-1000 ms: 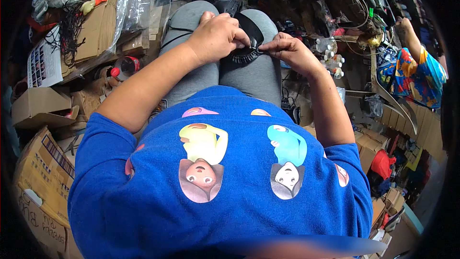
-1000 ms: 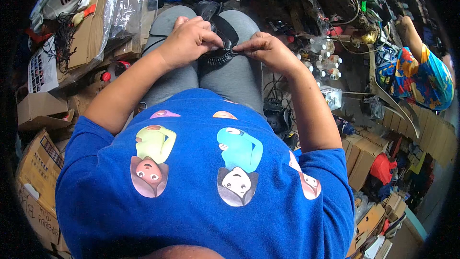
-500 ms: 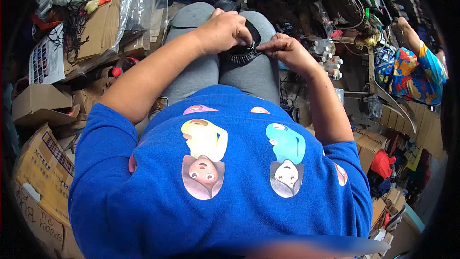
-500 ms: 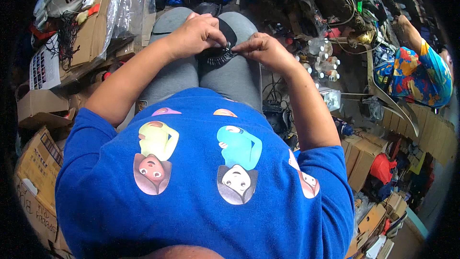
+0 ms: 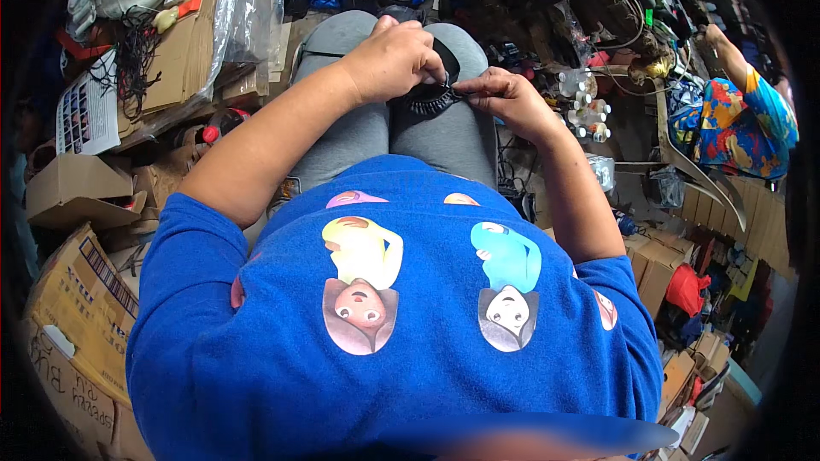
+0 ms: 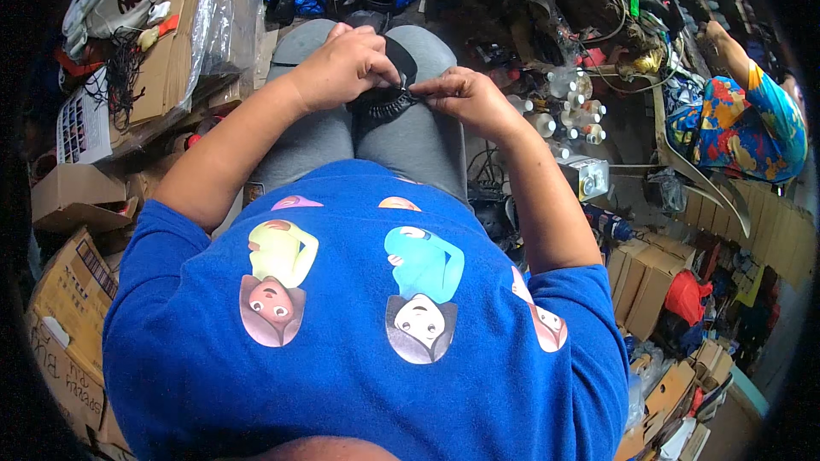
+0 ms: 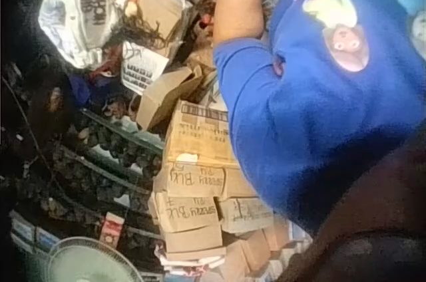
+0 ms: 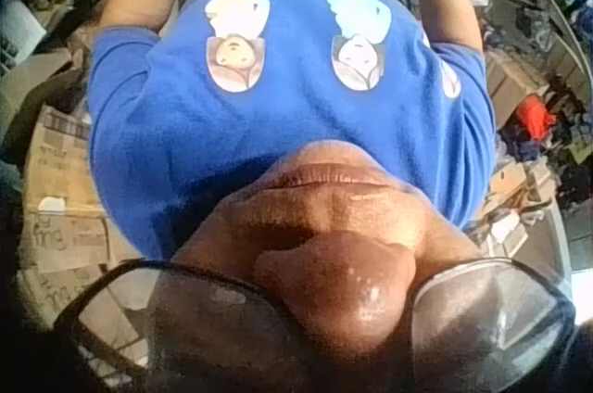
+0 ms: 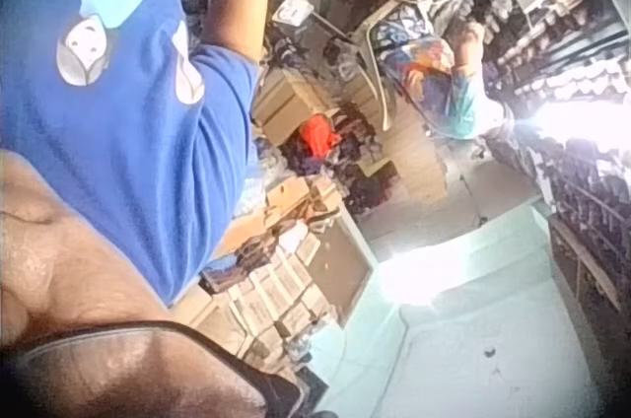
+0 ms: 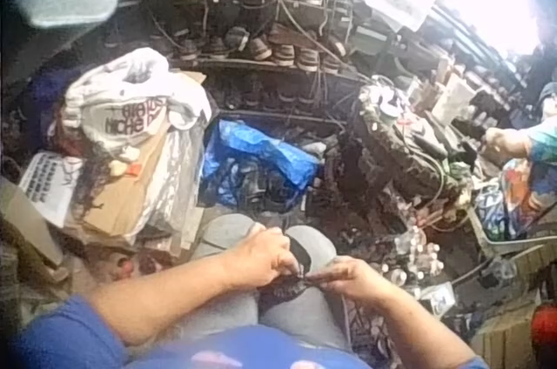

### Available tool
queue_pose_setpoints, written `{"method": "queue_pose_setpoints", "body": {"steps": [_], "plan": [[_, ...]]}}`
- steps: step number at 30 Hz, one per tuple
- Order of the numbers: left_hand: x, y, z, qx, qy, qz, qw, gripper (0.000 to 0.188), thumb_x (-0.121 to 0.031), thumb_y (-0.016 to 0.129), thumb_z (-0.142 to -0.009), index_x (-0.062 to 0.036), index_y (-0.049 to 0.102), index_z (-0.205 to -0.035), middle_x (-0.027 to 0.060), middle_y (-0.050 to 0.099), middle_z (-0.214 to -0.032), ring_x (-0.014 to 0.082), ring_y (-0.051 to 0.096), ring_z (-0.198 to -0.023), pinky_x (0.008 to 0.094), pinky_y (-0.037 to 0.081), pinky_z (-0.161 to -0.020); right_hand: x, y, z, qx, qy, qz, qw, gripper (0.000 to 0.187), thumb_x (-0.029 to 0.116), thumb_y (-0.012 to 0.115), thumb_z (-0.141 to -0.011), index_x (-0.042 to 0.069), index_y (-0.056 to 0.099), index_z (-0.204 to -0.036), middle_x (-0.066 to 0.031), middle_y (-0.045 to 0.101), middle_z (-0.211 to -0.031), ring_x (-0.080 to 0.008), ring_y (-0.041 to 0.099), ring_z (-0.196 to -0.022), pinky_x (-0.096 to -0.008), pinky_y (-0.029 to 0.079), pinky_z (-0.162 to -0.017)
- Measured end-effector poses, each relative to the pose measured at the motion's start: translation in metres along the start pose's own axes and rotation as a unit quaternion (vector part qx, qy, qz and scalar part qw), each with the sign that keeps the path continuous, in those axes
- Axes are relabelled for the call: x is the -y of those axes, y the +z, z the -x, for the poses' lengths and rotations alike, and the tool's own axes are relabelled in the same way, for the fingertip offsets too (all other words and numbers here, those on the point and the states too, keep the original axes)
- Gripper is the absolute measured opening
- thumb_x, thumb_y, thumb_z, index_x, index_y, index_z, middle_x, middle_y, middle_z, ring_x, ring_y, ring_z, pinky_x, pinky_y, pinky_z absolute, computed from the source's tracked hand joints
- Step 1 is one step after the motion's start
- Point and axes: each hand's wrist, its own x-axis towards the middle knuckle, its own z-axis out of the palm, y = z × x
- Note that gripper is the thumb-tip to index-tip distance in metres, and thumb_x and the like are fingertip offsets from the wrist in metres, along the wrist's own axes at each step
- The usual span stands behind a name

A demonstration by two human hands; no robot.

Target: Hand-stitching a black leather shoe component using a needle and thread in a workshop.

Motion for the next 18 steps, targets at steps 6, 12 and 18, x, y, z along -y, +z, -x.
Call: {"method": "queue_pose_setpoints", "body": {"steps": [6,12,18], "plan": [[-0.006,0.004,0.021,-0.058,-0.067,0.039,0.995,0.017,-0.017,0.071,-0.073,-0.0207,0.071,-0.089,-0.0031,0.059,-0.081,0.0169,0.054,-0.089,0.0363,0.033,-0.082,0.007,0.003,0.005,-0.041,0.005,-0.033,0.999,0.030,0.003,0.064,-0.077,0.015,0.070,-0.105,-0.0021,0.052,-0.078,-0.0114,0.053,-0.074,-0.0246,0.044,-0.070],[-0.004,-0.004,0.018,-0.084,-0.033,-0.025,0.996,0.013,-0.014,0.069,-0.073,-0.0207,0.071,-0.083,-0.0026,0.055,-0.077,0.0171,0.052,-0.085,0.0364,0.032,-0.080,0.017,-0.006,0.003,-0.017,-0.007,0.104,0.994,0.036,-0.006,0.057,-0.078,0.014,0.070,-0.105,-0.0006,0.051,-0.080,-0.0107,0.052,-0.079,-0.0240,0.043,-0.075],[-0.004,-0.005,0.015,-0.078,-0.015,-0.024,0.997,0.014,-0.013,0.068,-0.072,-0.0213,0.071,-0.083,-0.0017,0.053,-0.077,0.0177,0.051,-0.087,0.0361,0.033,-0.081,0.019,-0.011,0.000,-0.003,0.016,0.064,0.998,0.037,-0.005,0.055,-0.075,0.017,0.072,-0.100,-0.0047,0.055,-0.082,-0.0163,0.056,-0.081,-0.0283,0.046,-0.075]]}}
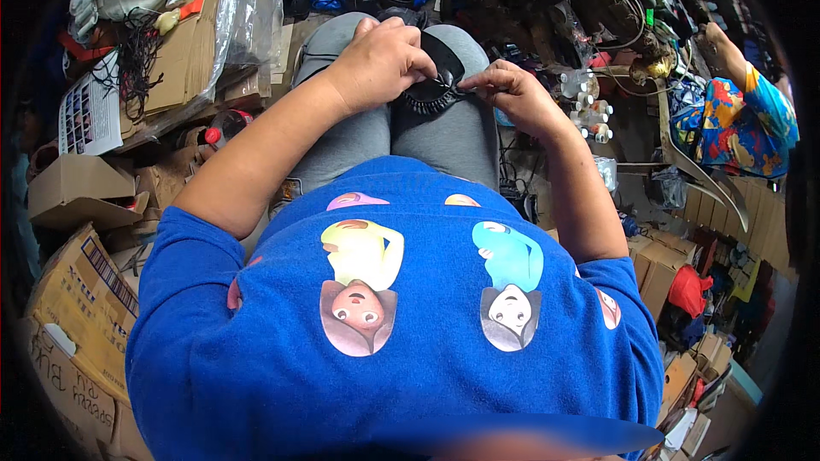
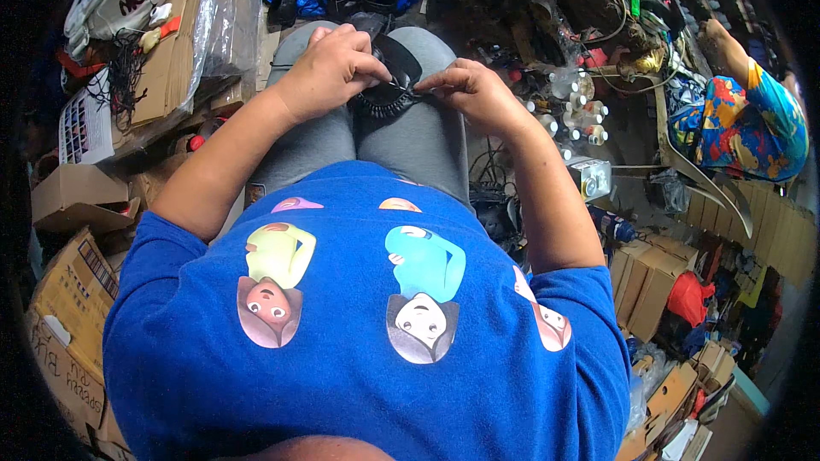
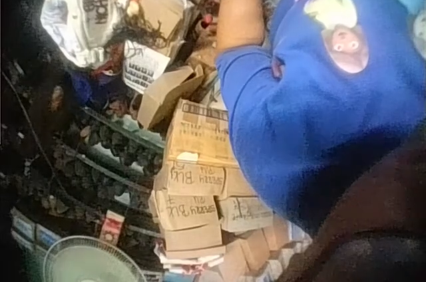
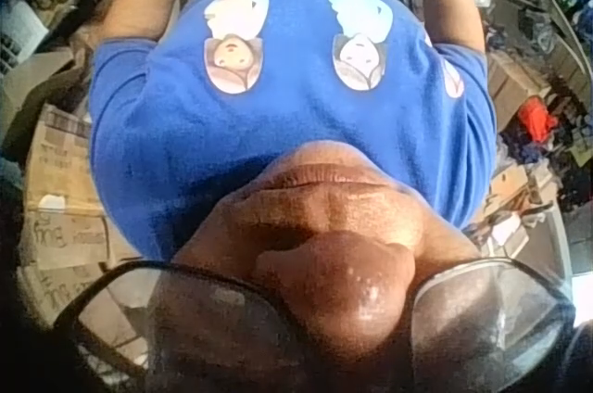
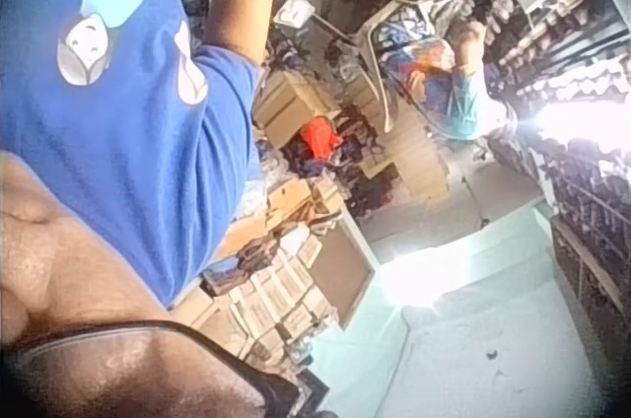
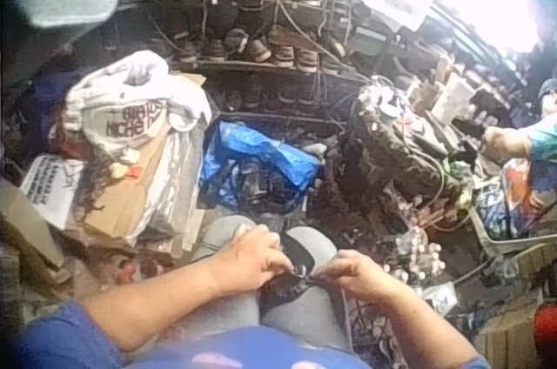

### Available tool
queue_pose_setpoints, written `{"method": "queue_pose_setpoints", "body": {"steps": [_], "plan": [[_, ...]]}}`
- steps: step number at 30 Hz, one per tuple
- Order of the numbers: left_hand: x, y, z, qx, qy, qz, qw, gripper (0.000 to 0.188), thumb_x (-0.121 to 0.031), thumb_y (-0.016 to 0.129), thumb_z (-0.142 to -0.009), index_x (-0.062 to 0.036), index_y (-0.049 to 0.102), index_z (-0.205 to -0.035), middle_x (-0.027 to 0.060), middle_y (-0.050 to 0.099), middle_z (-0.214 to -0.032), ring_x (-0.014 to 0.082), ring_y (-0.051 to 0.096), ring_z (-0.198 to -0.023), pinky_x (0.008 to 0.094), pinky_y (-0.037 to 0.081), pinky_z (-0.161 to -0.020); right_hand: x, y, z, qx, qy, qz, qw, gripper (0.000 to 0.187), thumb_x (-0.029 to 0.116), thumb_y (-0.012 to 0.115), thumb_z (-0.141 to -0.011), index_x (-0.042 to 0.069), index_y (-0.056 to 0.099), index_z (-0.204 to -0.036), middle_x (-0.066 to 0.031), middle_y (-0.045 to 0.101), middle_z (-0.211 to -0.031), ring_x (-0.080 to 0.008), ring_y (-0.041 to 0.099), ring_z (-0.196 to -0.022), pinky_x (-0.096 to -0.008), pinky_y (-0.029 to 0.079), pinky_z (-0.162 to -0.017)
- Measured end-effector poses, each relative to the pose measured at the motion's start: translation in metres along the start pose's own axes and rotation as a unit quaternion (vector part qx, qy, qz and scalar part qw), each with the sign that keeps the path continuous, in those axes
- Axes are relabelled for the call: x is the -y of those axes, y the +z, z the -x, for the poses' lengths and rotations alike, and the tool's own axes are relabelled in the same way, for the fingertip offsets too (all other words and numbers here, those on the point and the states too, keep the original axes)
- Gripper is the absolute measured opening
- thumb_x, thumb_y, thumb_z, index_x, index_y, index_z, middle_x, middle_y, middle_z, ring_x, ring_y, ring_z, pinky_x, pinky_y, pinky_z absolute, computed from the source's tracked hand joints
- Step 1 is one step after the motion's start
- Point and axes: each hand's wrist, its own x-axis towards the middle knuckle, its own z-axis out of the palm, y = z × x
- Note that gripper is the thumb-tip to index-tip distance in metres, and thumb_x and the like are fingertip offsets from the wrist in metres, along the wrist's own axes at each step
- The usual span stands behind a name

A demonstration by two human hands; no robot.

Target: Hand-stitching a black leather shoe component using a needle and thread in a workshop.

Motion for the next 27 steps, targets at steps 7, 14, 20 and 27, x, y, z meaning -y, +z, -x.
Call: {"method": "queue_pose_setpoints", "body": {"steps": [7,14,20,27], "plan": [[0.006,0.003,-0.002,0.017,-0.013,0.012,1.000,0.014,-0.014,0.068,-0.073,-0.0219,0.071,-0.083,-0.0017,0.053,-0.078,0.0188,0.051,-0.088,0.0367,0.033,-0.083,0.000,0.000,-0.002,0.010,0.014,-0.021,1.000,0.041,-0.010,0.053,-0.074,0.013,0.070,-0.104,0.0003,0.051,-0.082,-0.0106,0.050,-0.078,-0.0231,0.042,-0.076],[0.009,0.005,-0.002,0.043,-0.019,0.013,0.999,0.016,-0.013,0.067,-0.073,-0.0227,0.071,-0.085,-0.0007,0.054,-0.080,0.0205,0.050,-0.090,0.0371,0.034,-0.083,-0.006,0.000,-0.003,0.023,0.012,-0.055,0.998,0.037,-0.008,0.054,-0.077,0.012,0.069,-0.105,-0.0010,0.056,-0.088,-0.0119,0.053,-0.084,-0.0237,0.043,-0.080],[0.012,0.008,-0.001,0.046,-0.023,0.016,0.999,0.016,-0.013,0.067,-0.073,-0.0233,0.071,-0.086,-0.0004,0.054,-0.081,0.0210,0.050,-0.090,0.0374,0.035,-0.083,-0.006,0.000,-0.003,0.028,0.016,-0.048,0.998,0.033,-0.005,0.057,-0.079,0.011,0.069,-0.105,-0.0025,0.061,-0.094,-0.0139,0.055,-0.091,-0.0257,0.043,-0.086],[0.011,0.007,-0.002,0.059,-0.030,0.025,0.998,0.016,-0.014,0.066,-0.074,-0.0231,0.071,-0.086,-0.0010,0.054,-0.081,0.0203,0.050,-0.091,0.0382,0.034,-0.083,-0.010,0.001,-0.003,0.027,0.025,-0.045,0.998,0.028,-0.001,0.060,-0.081,0.011,0.069,-0.104,-0.0018,0.061,-0.094,-0.0135,0.054,-0.093,-0.0259,0.042,-0.087]]}}
